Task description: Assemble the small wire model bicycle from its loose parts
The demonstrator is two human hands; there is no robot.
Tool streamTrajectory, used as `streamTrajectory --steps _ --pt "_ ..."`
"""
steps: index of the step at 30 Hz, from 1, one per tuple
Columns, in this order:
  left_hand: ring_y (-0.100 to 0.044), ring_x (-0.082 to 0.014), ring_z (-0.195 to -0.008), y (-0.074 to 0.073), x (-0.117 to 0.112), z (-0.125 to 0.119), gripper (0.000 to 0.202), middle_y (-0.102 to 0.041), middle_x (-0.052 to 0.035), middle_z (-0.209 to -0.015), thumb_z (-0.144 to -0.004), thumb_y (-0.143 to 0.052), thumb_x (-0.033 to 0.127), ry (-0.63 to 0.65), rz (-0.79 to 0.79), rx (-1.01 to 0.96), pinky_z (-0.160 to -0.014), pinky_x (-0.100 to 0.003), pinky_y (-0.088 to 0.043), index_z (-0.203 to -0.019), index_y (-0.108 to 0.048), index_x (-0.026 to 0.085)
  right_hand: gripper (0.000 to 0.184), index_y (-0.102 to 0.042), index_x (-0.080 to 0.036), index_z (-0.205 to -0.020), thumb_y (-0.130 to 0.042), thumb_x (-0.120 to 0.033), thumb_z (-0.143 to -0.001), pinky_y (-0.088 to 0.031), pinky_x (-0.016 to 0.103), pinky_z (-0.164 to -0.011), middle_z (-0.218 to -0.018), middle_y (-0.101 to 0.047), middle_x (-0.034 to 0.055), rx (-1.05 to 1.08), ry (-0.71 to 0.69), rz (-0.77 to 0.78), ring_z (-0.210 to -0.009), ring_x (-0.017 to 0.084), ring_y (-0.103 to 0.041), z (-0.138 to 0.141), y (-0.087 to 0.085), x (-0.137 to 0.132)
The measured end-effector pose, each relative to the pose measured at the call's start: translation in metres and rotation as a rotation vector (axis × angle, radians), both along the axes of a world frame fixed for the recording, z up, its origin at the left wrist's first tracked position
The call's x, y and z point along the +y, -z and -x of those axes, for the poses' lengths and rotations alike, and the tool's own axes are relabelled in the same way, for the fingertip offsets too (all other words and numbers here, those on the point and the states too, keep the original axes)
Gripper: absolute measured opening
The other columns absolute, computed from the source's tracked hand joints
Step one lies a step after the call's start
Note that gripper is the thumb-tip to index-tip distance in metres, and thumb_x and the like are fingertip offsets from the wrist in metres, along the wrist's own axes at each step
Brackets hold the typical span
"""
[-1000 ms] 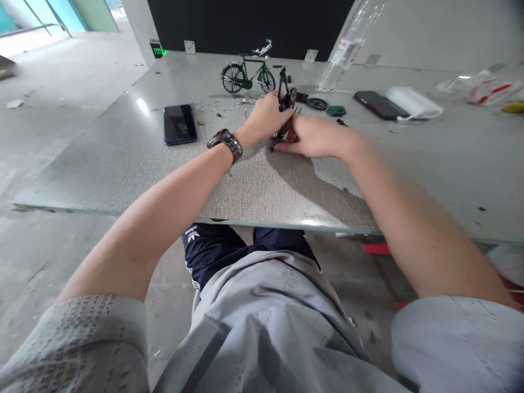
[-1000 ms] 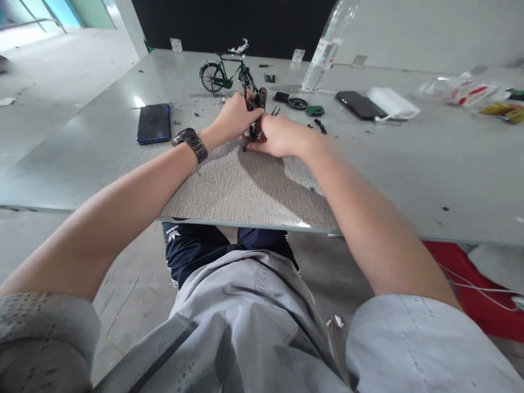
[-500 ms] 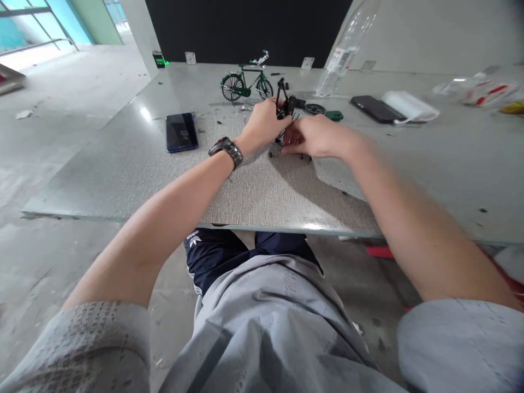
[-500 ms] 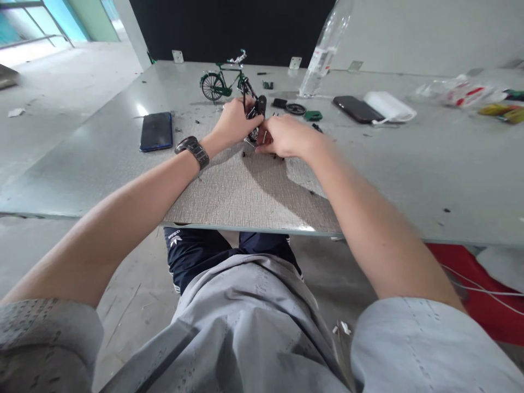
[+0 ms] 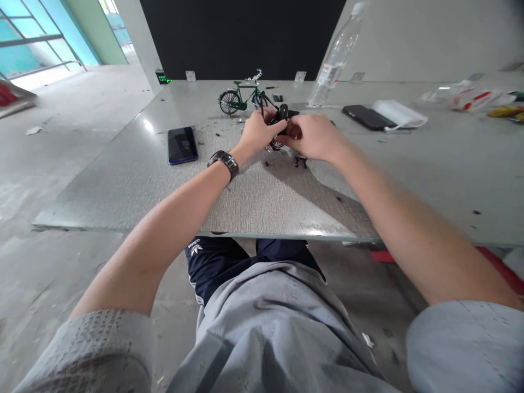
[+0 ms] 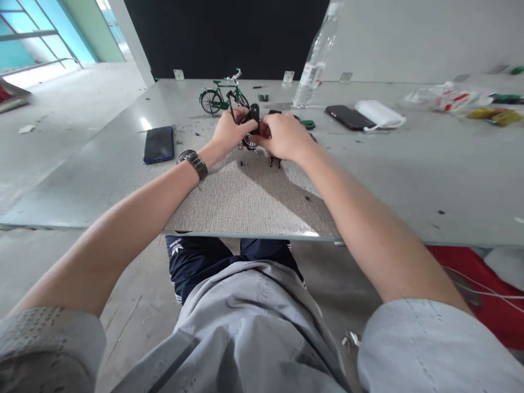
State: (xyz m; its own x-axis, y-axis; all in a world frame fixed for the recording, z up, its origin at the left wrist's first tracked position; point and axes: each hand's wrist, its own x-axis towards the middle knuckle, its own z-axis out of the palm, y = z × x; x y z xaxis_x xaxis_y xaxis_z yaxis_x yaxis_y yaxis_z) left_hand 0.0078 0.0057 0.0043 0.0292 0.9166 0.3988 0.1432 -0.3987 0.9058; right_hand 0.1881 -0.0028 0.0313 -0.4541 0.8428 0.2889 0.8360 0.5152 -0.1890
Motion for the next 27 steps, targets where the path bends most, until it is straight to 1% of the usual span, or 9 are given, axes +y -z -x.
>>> streamTrajectory --steps 4,7,10,14,18,21,24,25,27 --pt "-0.058 -0.0143 -0.079 -0.002 -0.007 0.0 0.027 -0.044 0.0021 -0.075 -0.089 -0.075 0.011 0.028 0.059 0.012 -0.07 -0.026 -0.053 -0.082 -0.051 0.021 0.049 -0.076 -0.023 -0.114 -0.061 -0.068 -0.103 -0.051 0.05 -0.086 -0.095 -0.075 0.0135 0.015 -0.015 -0.007 -0.099 0.038 -0.071 0.003 -0.001 -0.003" --pt "-0.06 -0.0144 -0.079 -0.002 -0.01 0.002 0.025 -0.048 0.0015 -0.075 -0.091 -0.076 0.015 0.054 0.078 0.022 -0.069 -0.026 -0.055 -0.084 -0.053 0.021 0.05 -0.076 -0.021 -0.113 -0.06 -0.067 -0.103 -0.05 0.048 -0.084 -0.096 -0.076 0.0147 0.005 -0.011 -0.002 -0.099 0.038 -0.07 0.004 0.0 -0.004" --pt "-0.062 -0.0157 -0.08 -0.003 -0.012 0.003 0.027 -0.047 0.0013 -0.075 -0.095 -0.077 0.021 0.073 0.071 0.059 -0.071 -0.027 -0.059 -0.084 -0.052 0.022 0.049 -0.076 -0.02 -0.113 -0.06 -0.065 -0.104 -0.05 0.046 -0.083 -0.096 -0.076 0.0145 -0.012 0.001 0.005 -0.097 0.036 -0.07 0.004 0.002 -0.005" --pt "-0.064 -0.0166 -0.081 -0.003 -0.011 0.003 0.031 -0.048 0.0011 -0.076 -0.095 -0.083 0.027 0.065 0.079 0.036 -0.07 -0.028 -0.061 -0.086 -0.053 0.022 0.048 -0.076 -0.019 -0.113 -0.062 -0.064 -0.103 -0.051 0.046 -0.083 -0.098 -0.078 0.0151 -0.026 0.009 0.01 -0.099 0.036 -0.071 0.004 0.001 -0.004" --pt "-0.066 -0.0156 -0.08 -0.002 -0.005 0.005 0.028 -0.051 0.0005 -0.079 -0.097 -0.081 0.03 0.025 0.089 0.034 -0.07 -0.027 -0.062 -0.089 -0.056 0.021 0.052 -0.078 -0.02 -0.112 -0.066 -0.069 -0.099 -0.051 0.047 -0.083 -0.101 -0.079 0.0167 -0.044 0.021 0.023 -0.103 0.037 -0.07 -0.001 -0.007 -0.003" --pt "-0.069 -0.0165 -0.084 -0.002 0.002 0.011 0.023 -0.054 -0.0009 -0.084 -0.101 -0.076 0.035 -0.055 0.079 0.046 -0.075 -0.029 -0.063 -0.094 -0.06 0.02 0.057 -0.079 -0.022 -0.112 -0.076 -0.074 -0.09 -0.052 0.046 -0.084 -0.101 -0.079 0.0137 -0.066 -0.063 0.103 -0.1 0.035 -0.071 -0.004 -0.014 -0.004" --pt "-0.07 -0.0179 -0.089 -0.003 0.01 0.019 0.023 -0.058 -0.003 -0.088 -0.102 -0.074 0.039 -0.13 0.087 0.037 -0.078 -0.03 -0.062 -0.098 -0.063 0.02 0.06 -0.08 -0.026 -0.115 -0.086 -0.074 -0.079 -0.053 0.044 -0.083 -0.11 -0.079 0.0107 -0.08 -0.195 0.236 -0.101 0.033 -0.071 0.002 -0.014 -0.01" --pt "-0.069 -0.0181 -0.088 -0.002 0.013 0.021 0.024 -0.059 -0.0035 -0.088 -0.102 -0.075 0.04 -0.145 0.087 0.03 -0.078 -0.03 -0.061 -0.097 -0.064 0.019 0.059 -0.08 -0.028 -0.115 -0.088 -0.072 -0.078 -0.054 0.044 -0.083 -0.113 -0.079 0.0099 -0.078 -0.23 0.269 -0.102 0.032 -0.071 0.007 -0.012 -0.012" --pt "-0.067 -0.0178 -0.086 -0.001 0.016 0.024 0.025 -0.059 -0.0037 -0.087 -0.1 -0.077 0.04 -0.161 0.079 0.018 -0.077 -0.029 -0.06 -0.094 -0.064 0.019 0.049 -0.08 -0.029 -0.111 -0.089 -0.066 -0.081 -0.054 0.043 -0.083 -0.112 -0.079 0.0086 -0.067 -0.272 0.307 -0.102 0.031 -0.071 0.017 -0.006 -0.016"
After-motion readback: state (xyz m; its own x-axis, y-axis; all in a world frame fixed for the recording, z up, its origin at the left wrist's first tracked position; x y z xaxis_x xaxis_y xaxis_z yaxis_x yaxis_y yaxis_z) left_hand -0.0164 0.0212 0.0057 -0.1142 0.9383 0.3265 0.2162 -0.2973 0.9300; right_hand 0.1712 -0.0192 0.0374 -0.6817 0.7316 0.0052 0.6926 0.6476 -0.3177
